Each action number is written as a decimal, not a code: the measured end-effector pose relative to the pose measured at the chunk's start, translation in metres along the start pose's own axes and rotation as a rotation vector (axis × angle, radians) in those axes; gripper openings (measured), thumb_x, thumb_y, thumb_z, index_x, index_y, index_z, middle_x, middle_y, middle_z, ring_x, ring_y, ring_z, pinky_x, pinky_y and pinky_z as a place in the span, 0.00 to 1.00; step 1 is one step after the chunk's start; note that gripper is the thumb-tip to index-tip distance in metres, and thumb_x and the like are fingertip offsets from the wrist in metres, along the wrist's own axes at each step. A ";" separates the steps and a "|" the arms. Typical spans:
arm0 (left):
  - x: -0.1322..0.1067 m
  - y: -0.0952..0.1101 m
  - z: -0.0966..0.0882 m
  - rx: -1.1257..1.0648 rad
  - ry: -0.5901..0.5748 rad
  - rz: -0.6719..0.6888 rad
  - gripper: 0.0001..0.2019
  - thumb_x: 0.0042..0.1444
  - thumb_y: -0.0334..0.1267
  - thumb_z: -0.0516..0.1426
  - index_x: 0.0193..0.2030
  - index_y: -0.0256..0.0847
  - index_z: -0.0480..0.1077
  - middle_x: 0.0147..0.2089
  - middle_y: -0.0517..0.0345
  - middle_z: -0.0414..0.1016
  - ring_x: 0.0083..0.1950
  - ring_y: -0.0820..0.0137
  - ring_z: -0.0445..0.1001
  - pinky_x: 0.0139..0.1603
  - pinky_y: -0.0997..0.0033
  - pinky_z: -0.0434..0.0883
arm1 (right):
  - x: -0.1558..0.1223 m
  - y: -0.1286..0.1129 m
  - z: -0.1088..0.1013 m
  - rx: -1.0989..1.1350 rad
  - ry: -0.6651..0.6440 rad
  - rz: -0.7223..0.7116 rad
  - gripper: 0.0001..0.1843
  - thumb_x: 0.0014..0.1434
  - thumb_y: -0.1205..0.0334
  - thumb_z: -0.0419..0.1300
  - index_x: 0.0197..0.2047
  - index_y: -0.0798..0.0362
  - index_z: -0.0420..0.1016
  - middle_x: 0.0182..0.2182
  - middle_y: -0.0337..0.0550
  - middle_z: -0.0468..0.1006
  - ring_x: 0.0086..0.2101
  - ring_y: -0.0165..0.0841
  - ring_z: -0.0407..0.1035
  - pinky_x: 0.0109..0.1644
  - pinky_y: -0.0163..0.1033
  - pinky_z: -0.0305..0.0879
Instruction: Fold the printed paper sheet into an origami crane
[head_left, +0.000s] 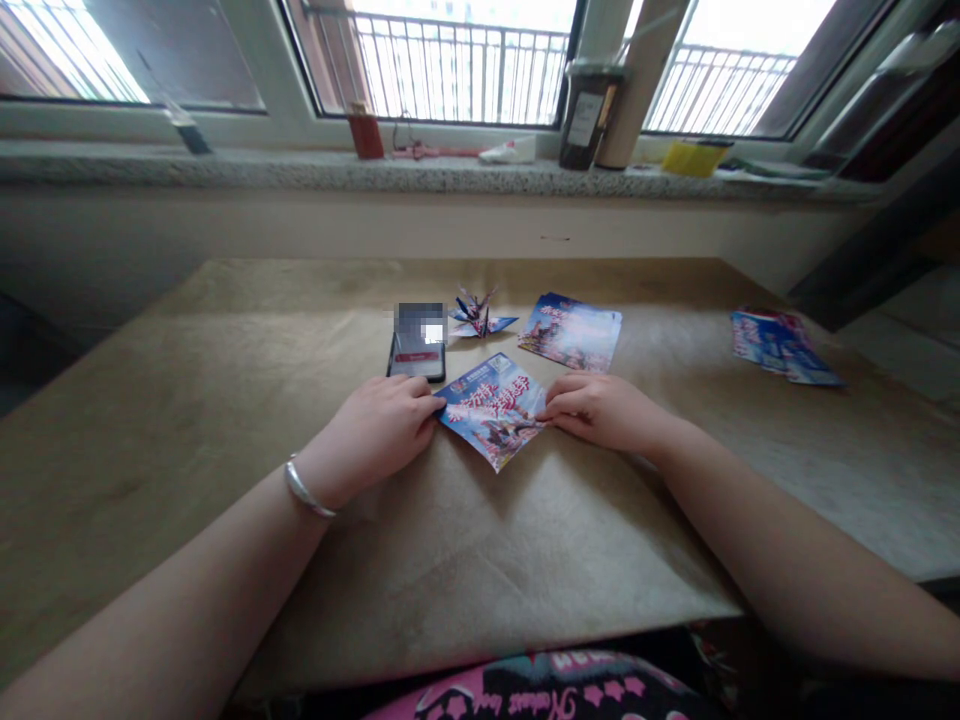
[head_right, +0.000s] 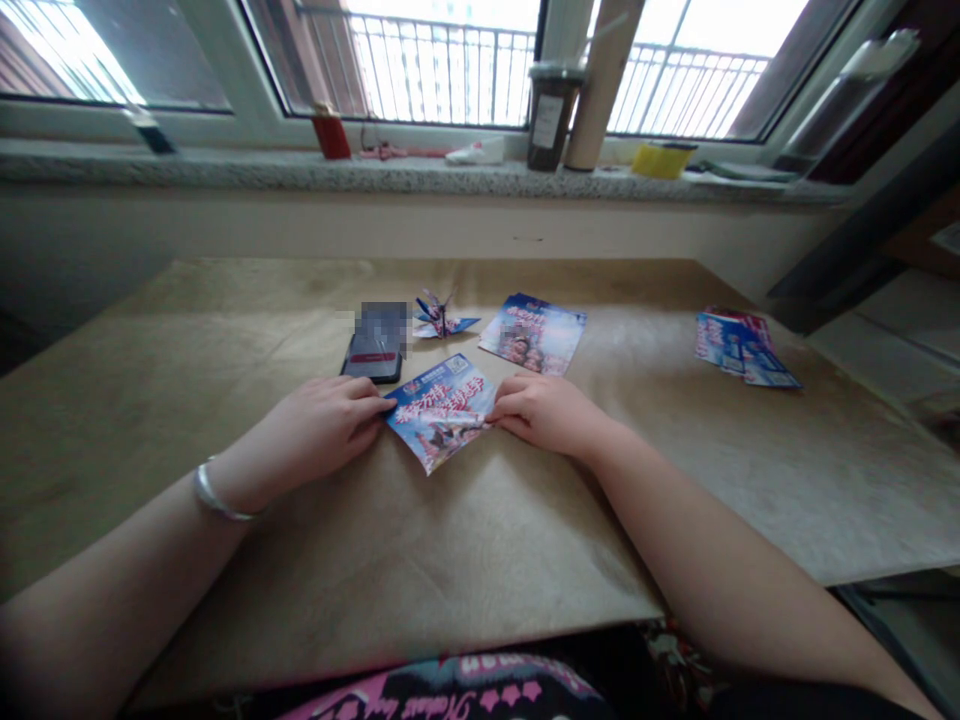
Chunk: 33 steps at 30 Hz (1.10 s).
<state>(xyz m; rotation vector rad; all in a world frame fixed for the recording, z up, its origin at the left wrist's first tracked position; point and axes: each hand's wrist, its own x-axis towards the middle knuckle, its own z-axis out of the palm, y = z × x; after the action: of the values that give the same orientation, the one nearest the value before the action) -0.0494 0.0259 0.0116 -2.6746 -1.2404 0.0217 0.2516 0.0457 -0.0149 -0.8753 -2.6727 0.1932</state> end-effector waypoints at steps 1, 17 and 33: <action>0.000 0.000 0.001 -0.007 0.008 -0.008 0.14 0.60 0.38 0.50 0.45 0.42 0.75 0.40 0.52 0.74 0.39 0.63 0.72 0.40 0.64 0.69 | 0.000 0.002 0.001 0.034 0.000 0.007 0.11 0.62 0.63 0.55 0.40 0.48 0.80 0.36 0.43 0.78 0.36 0.32 0.72 0.41 0.37 0.67; 0.005 -0.012 0.009 -0.176 0.085 -0.052 0.12 0.61 0.37 0.51 0.34 0.41 0.77 0.36 0.54 0.75 0.36 0.66 0.72 0.38 0.68 0.68 | 0.000 0.005 0.002 0.139 -0.040 0.194 0.08 0.60 0.63 0.56 0.34 0.53 0.77 0.34 0.44 0.75 0.34 0.32 0.69 0.38 0.36 0.64; 0.012 0.004 0.014 -0.190 0.066 -0.326 0.13 0.60 0.44 0.50 0.37 0.40 0.72 0.36 0.51 0.75 0.41 0.61 0.71 0.42 0.63 0.68 | 0.020 -0.025 0.007 -0.079 0.000 0.665 0.12 0.57 0.53 0.56 0.39 0.51 0.72 0.30 0.42 0.77 0.30 0.32 0.68 0.29 0.34 0.54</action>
<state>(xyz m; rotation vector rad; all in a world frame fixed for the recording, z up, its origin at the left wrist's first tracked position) -0.0398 0.0349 -0.0015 -2.5613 -1.7174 -0.2409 0.2200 0.0377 -0.0107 -1.7588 -2.3011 0.2345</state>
